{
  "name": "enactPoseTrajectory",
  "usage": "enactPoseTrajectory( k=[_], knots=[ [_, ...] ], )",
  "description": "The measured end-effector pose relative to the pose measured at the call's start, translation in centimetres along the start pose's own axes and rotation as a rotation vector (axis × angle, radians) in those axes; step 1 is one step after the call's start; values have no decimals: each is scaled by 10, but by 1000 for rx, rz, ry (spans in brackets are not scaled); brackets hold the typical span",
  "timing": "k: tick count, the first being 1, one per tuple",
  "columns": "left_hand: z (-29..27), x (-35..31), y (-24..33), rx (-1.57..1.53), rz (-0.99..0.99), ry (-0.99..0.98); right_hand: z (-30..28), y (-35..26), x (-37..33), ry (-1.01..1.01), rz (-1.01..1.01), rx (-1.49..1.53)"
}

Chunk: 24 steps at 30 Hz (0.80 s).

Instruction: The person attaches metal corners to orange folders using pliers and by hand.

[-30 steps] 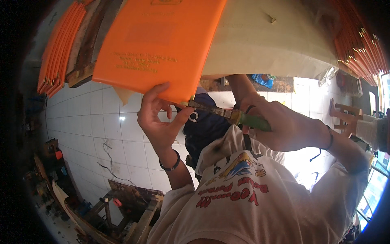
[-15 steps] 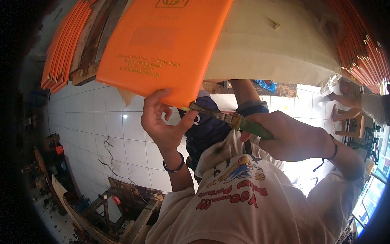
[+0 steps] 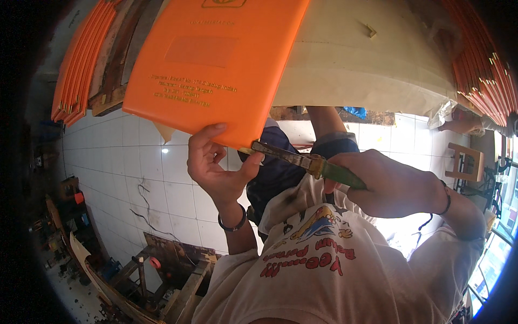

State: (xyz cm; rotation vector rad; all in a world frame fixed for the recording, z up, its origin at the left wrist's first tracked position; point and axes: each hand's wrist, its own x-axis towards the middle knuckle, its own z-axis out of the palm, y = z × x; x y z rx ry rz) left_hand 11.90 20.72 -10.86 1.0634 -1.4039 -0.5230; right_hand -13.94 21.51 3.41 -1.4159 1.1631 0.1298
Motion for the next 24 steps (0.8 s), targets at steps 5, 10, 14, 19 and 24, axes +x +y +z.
enactPoseTrajectory(
  k=[5,10,14,19,24],
  knots=[
    [5,-2,4,-85,-71,16,-2,0,2,-2,-27,-53],
    [7,-2,5,-175,-95,38,1,7,4,45,-112,-72],
    [6,-3,2,-156,-86,29,0,-3,6,65,44,-176],
    [4,-3,0,-98,-78,11,7,13,5,277,-186,-165],
    [3,-2,-1,-112,-74,20,-1,0,5,188,-127,-385]
  ],
)
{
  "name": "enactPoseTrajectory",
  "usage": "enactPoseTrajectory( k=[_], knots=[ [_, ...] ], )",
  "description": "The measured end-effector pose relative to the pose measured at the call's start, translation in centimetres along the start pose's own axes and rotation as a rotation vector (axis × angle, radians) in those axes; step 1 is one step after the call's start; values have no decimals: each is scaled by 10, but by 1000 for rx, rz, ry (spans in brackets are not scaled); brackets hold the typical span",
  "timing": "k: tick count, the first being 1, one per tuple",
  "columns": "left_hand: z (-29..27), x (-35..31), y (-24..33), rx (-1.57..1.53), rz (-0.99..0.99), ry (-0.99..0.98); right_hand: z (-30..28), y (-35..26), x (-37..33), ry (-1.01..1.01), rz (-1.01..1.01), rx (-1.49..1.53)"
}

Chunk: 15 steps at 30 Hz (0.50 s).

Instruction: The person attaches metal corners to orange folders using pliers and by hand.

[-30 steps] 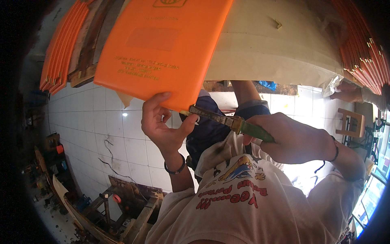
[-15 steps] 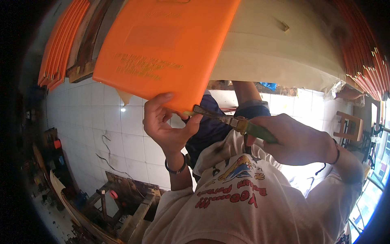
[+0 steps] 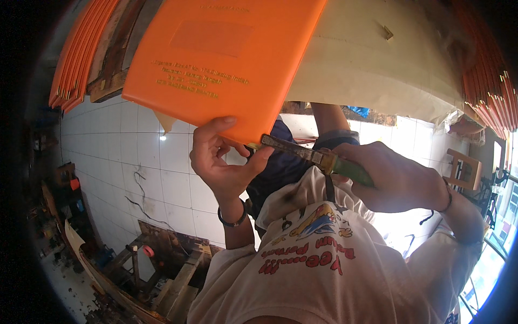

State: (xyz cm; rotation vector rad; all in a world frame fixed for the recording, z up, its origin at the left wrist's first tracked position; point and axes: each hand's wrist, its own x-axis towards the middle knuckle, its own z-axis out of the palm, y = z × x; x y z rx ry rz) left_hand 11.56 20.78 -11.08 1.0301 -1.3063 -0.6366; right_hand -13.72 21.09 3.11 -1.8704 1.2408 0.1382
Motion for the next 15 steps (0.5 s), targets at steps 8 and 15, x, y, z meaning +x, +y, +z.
enactPoseTrajectory(
  k=[8,15],
  knots=[
    [-9,4,7,37,-52,-104,6,2,4,91,-113,14],
    [-10,3,7,64,-33,-108,13,12,7,31,-104,-5]
  ],
)
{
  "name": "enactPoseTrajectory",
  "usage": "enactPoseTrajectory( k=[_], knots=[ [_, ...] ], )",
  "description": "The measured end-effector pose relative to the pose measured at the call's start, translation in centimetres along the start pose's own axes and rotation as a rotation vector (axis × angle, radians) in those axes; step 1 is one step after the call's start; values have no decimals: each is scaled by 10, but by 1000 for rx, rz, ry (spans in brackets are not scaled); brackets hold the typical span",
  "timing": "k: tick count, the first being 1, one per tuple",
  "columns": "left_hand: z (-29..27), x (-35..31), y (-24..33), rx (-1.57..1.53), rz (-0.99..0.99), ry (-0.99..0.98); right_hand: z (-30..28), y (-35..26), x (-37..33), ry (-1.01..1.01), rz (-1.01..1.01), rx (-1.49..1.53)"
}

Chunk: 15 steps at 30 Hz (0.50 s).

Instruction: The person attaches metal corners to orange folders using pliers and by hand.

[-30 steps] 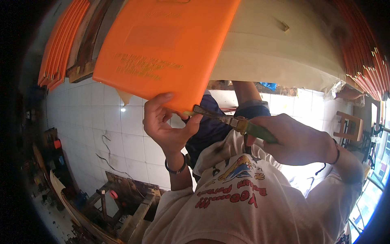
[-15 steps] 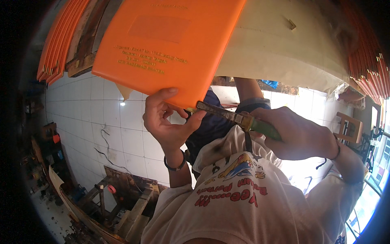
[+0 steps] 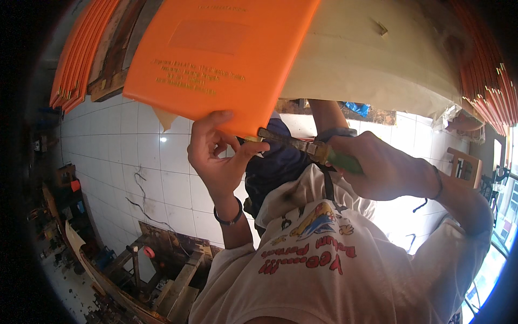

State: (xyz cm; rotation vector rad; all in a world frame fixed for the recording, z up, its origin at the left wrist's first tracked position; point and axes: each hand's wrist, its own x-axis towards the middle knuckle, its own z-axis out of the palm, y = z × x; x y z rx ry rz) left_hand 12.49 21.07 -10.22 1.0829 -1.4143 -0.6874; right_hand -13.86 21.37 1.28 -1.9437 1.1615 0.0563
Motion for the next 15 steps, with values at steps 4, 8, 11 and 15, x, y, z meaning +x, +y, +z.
enactPoseTrajectory(
  k=[4,8,11,15],
  knots=[
    [-1,-1,-2,5,-10,-5,2,-2,2,61,-33,55],
    [-1,1,-4,24,46,-11,2,4,4,-37,103,254],
    [1,3,1,-6,44,5,7,4,-10,87,109,353],
    [2,7,8,-2,7,-7,-18,-9,-10,-99,79,267]
  ],
)
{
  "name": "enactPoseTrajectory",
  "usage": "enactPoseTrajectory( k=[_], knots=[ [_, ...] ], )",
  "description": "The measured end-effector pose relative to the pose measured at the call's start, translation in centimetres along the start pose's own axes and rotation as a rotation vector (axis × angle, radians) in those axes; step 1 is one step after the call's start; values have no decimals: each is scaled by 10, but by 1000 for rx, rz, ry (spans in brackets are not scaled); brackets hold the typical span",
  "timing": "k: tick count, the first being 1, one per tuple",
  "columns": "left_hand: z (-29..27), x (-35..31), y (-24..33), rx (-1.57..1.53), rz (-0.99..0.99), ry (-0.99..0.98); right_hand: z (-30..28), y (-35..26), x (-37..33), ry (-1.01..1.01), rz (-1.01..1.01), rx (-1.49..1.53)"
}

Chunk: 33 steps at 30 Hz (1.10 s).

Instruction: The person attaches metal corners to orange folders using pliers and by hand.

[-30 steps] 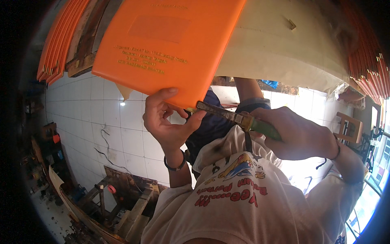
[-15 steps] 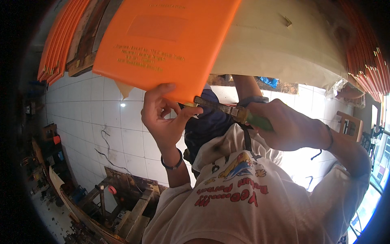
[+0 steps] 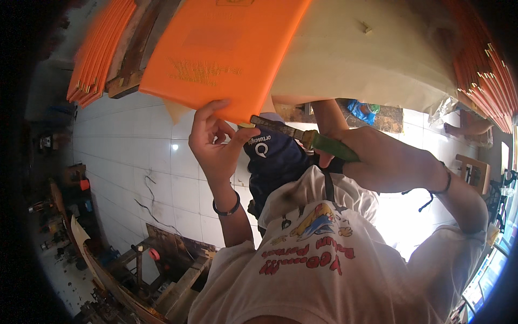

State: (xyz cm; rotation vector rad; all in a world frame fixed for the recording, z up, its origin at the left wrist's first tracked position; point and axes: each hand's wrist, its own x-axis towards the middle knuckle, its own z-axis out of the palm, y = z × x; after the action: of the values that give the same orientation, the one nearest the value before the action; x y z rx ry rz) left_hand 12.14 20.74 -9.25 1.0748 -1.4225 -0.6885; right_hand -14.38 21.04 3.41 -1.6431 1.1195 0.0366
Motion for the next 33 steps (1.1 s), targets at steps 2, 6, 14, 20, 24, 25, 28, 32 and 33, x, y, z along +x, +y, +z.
enactPoseTrajectory(
  k=[2,6,14,20,24,25,28,32,33],
  knots=[
    [-2,-1,2,5,-13,-21,-13,-20,-3,-168,304,-4],
    [-4,-2,2,-13,-60,-50,-20,7,-21,-37,54,-79],
    [-8,5,27,-83,-11,-18,-76,84,-49,1012,-198,-460],
    [1,11,42,-86,-25,-42,-124,141,-33,1149,-35,-566],
    [27,2,45,27,32,8,-133,150,-16,1264,-59,-670],
    [34,0,43,171,92,-10,-137,150,-12,1276,-40,-660],
    [49,-3,50,141,101,30,-128,145,-13,1314,-16,-953],
    [57,-9,43,111,100,40,-67,91,4,1310,-401,-675],
    [56,-11,41,113,95,30,-41,72,7,1059,-510,-284]
  ],
)
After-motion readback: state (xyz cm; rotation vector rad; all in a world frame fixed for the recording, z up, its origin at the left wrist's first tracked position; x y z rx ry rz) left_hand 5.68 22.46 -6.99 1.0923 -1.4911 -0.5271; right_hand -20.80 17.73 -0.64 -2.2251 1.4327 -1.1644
